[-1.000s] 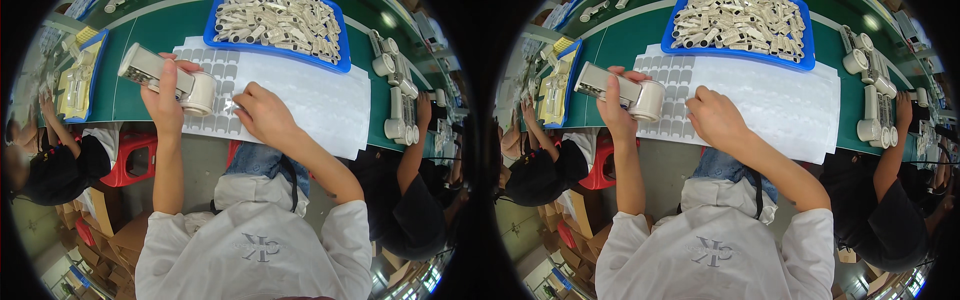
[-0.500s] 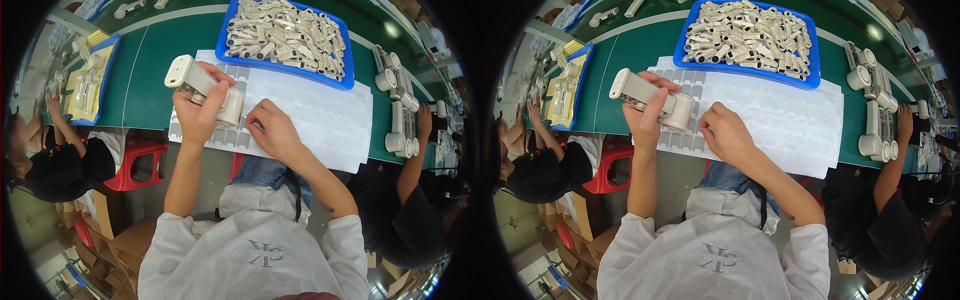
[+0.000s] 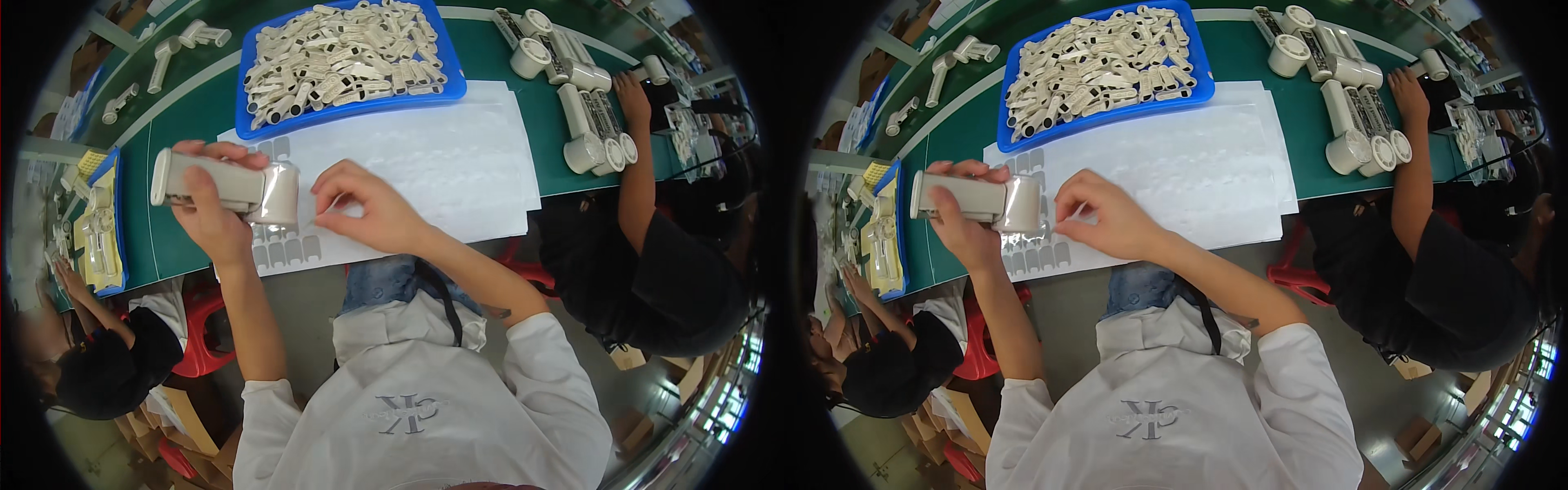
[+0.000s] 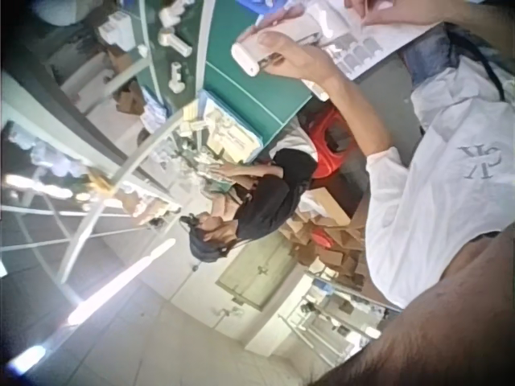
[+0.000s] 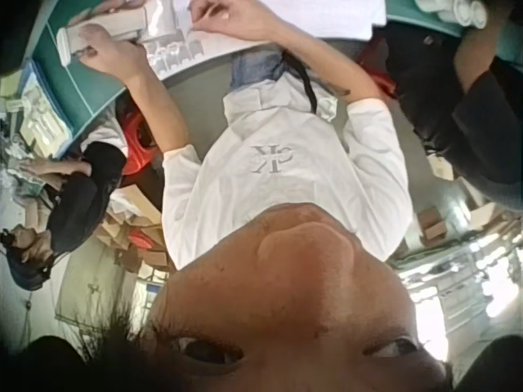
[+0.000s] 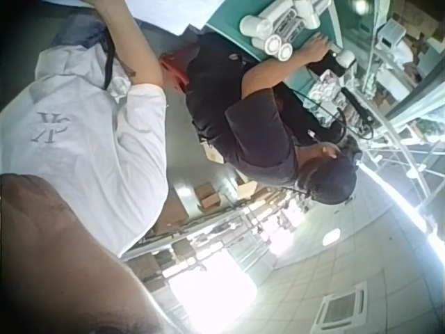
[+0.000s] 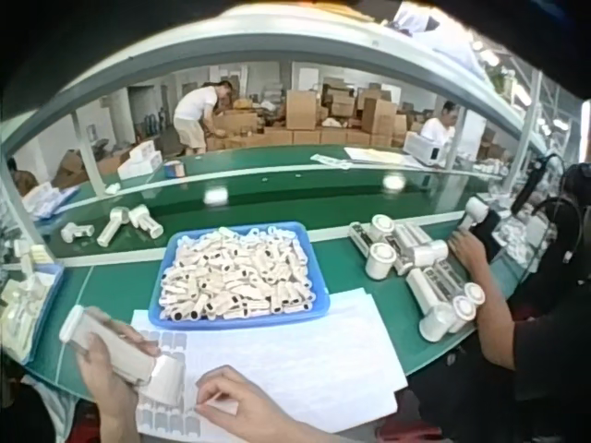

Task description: The person assembles small white electronic devices by inserting a cylindrical component into a rectangular housing. They then attach a circular cap to the device and place the finished unit on the table. The process is repeated continuously with components from a blue tray.

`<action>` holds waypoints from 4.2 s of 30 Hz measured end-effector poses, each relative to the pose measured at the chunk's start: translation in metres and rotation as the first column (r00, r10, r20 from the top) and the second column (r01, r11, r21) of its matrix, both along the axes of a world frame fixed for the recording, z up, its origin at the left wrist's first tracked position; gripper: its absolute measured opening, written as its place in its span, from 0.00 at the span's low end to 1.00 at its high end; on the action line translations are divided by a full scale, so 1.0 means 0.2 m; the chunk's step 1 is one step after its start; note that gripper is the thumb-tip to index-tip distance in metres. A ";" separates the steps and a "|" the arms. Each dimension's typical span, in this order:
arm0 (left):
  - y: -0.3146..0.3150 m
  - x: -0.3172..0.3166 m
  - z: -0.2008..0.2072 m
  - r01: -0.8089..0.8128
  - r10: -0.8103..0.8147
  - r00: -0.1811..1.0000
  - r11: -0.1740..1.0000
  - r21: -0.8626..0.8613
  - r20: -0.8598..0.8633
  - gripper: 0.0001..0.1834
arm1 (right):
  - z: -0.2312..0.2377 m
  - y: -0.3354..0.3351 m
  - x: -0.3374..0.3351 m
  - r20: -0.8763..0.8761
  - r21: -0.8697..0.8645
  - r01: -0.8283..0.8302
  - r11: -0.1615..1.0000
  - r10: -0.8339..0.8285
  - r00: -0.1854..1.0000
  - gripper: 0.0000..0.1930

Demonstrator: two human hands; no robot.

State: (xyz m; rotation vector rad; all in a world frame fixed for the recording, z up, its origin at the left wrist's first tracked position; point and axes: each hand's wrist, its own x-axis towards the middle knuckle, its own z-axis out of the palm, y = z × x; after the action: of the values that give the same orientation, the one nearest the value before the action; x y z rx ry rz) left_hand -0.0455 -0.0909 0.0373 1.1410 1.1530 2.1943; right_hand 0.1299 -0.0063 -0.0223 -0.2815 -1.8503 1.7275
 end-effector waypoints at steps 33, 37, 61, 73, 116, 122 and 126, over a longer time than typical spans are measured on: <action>0.36 0.58 -0.12 0.231 -0.275 0.847 0.961 -0.151 -0.454 0.17 | 0.40 0.13 0.45 -0.262 0.204 0.364 0.909 -0.308 0.915 0.21; 0.36 0.59 -0.13 0.226 -0.270 0.859 0.963 -0.150 -0.435 0.17 | 0.41 0.12 0.46 -0.215 0.209 0.352 0.913 -0.308 0.927 0.21; 0.35 0.59 -0.11 0.212 -0.270 0.842 0.962 -0.174 -0.468 0.18 | 0.40 0.12 0.46 -0.215 0.242 0.353 0.904 -0.305 0.928 0.21; 0.34 0.58 -0.11 0.210 -0.274 0.840 0.960 -0.184 -0.468 0.16 | 0.46 0.07 0.46 -0.069 0.541 0.433 0.721 -0.475 0.877 0.18; 1.98 0.71 -0.08 0.148 -0.413 -0.131 0.891 -0.430 -0.901 0.27 | 0.19 0.22 1.13 0.145 0.073 0.725 0.685 -0.727 0.671 0.07; 1.79 0.63 0.10 0.120 -0.464 0.059 0.882 -0.455 -0.884 0.24 | 0.22 0.15 1.17 0.127 0.126 0.687 0.716 -0.698 0.704 0.07; 1.41 0.45 0.34 0.230 -0.452 0.295 0.889 -0.396 -0.842 0.37 | 0.27 0.23 1.02 0.167 0.225 0.574 0.787 -0.611 0.774 0.08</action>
State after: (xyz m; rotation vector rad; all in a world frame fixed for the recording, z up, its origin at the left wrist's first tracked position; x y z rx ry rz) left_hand 0.0448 0.1913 0.1048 2.3952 1.2546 0.9127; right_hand 0.3346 0.0396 0.0327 -0.9334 -1.7772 1.1279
